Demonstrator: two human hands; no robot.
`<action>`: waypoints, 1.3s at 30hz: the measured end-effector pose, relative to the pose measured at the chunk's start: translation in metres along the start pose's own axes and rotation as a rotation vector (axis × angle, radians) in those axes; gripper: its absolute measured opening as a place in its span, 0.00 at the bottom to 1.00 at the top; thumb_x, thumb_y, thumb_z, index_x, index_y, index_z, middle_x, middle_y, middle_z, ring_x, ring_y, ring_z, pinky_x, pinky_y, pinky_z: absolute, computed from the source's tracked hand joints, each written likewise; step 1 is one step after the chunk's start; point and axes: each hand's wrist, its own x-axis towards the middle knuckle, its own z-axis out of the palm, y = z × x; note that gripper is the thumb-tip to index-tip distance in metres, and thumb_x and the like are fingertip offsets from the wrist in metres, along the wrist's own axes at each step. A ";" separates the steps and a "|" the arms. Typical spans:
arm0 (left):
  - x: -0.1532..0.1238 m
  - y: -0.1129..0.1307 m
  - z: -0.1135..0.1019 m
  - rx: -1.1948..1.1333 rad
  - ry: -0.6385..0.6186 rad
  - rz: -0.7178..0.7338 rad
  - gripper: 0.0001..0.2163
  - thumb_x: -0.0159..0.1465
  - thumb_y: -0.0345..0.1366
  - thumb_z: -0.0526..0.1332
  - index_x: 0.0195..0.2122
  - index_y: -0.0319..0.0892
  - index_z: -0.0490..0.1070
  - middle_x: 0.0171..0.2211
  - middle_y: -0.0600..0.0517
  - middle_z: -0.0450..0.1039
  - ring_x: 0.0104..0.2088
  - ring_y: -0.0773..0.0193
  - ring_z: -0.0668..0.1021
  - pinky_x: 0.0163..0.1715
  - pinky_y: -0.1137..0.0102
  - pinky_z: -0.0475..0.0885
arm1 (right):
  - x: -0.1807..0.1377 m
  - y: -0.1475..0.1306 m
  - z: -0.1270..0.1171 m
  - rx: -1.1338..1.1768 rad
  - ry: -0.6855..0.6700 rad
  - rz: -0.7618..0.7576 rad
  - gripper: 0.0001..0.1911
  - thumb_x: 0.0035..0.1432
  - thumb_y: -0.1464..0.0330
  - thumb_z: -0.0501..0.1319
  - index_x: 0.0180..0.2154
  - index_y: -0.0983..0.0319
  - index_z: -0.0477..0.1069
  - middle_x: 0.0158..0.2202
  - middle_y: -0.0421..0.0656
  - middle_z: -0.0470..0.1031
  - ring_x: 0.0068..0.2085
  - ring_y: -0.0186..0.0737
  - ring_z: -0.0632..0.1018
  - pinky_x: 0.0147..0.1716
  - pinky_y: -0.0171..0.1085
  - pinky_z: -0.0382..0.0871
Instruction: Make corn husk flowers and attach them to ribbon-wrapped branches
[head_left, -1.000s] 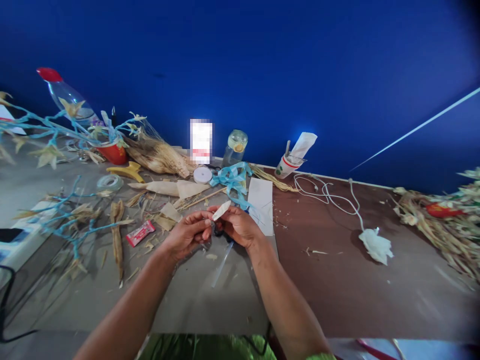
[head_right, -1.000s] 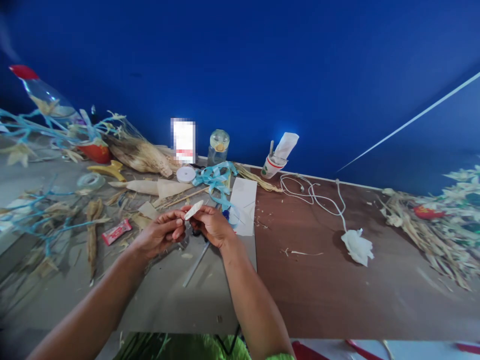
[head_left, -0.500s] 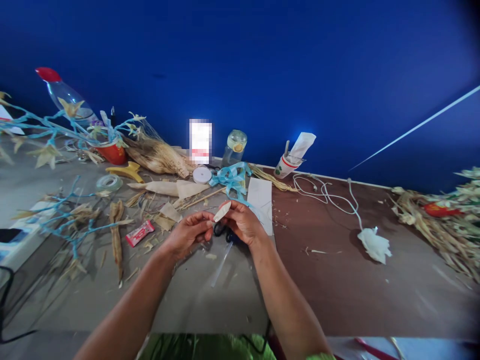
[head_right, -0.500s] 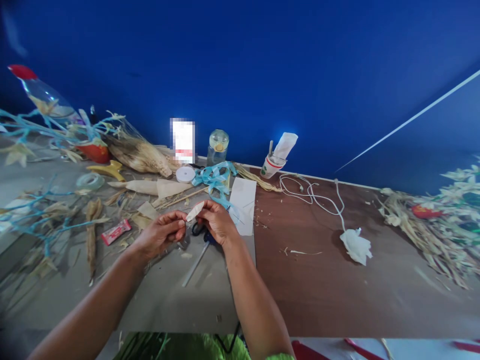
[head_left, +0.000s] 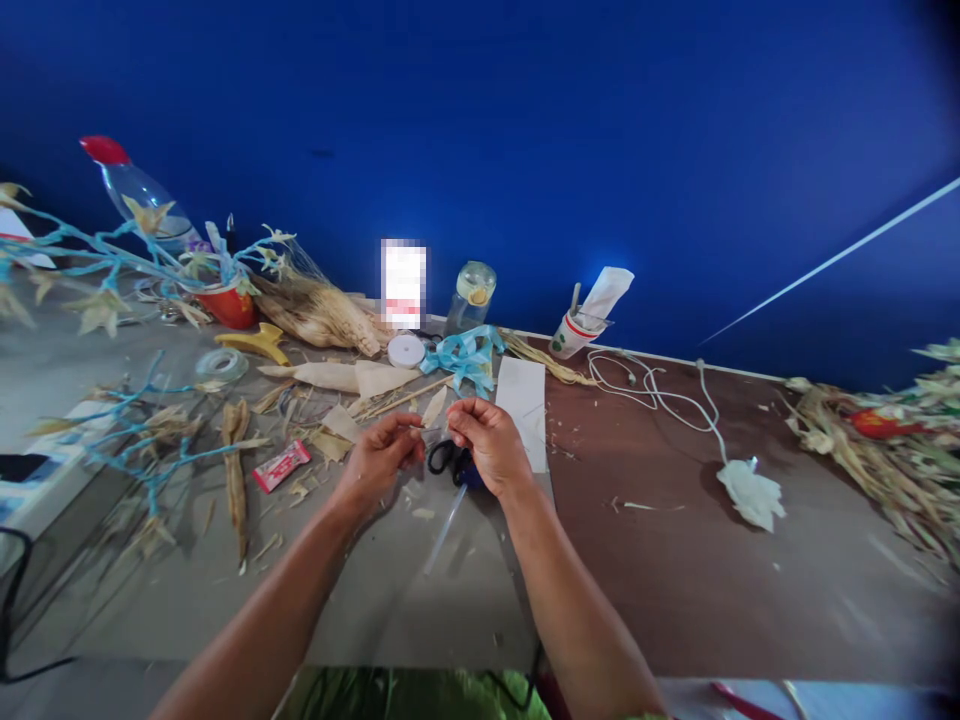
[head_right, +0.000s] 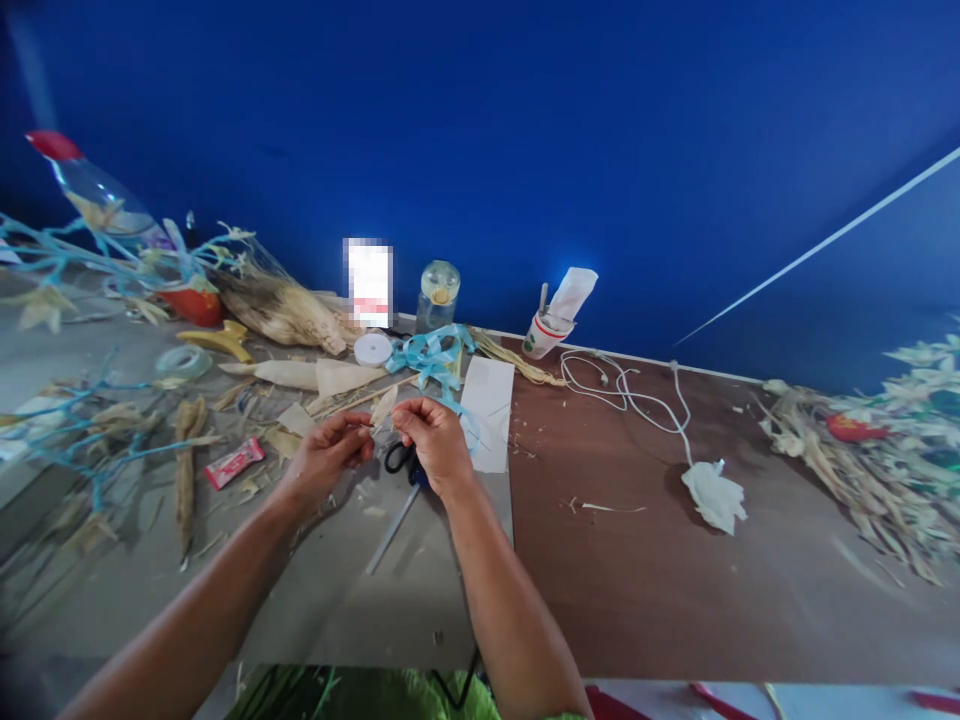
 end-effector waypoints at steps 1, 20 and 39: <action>0.000 0.000 0.000 0.000 -0.003 -0.001 0.14 0.52 0.41 0.64 0.35 0.39 0.68 0.17 0.56 0.69 0.18 0.72 0.67 0.19 0.75 0.58 | 0.000 0.002 0.002 -0.018 0.003 -0.008 0.10 0.42 0.64 0.67 0.25 0.62 0.70 0.18 0.34 0.64 0.20 0.27 0.61 0.23 0.31 0.54; 0.000 0.003 0.001 -0.065 -0.003 -0.037 0.15 0.51 0.41 0.65 0.35 0.38 0.68 0.16 0.56 0.69 0.17 0.73 0.66 0.19 0.77 0.57 | 0.000 0.010 0.005 -0.089 0.007 -0.073 0.06 0.49 0.66 0.62 0.28 0.62 0.68 0.18 0.33 0.66 0.20 0.29 0.65 0.24 0.31 0.59; 0.000 0.000 0.000 -0.079 0.001 -0.019 0.15 0.51 0.43 0.66 0.35 0.39 0.68 0.16 0.57 0.68 0.16 0.73 0.65 0.18 0.77 0.57 | 0.000 0.012 0.004 -0.112 0.042 -0.160 0.10 0.51 0.63 0.62 0.26 0.62 0.65 0.23 0.36 0.70 0.17 0.24 0.61 0.17 0.30 0.51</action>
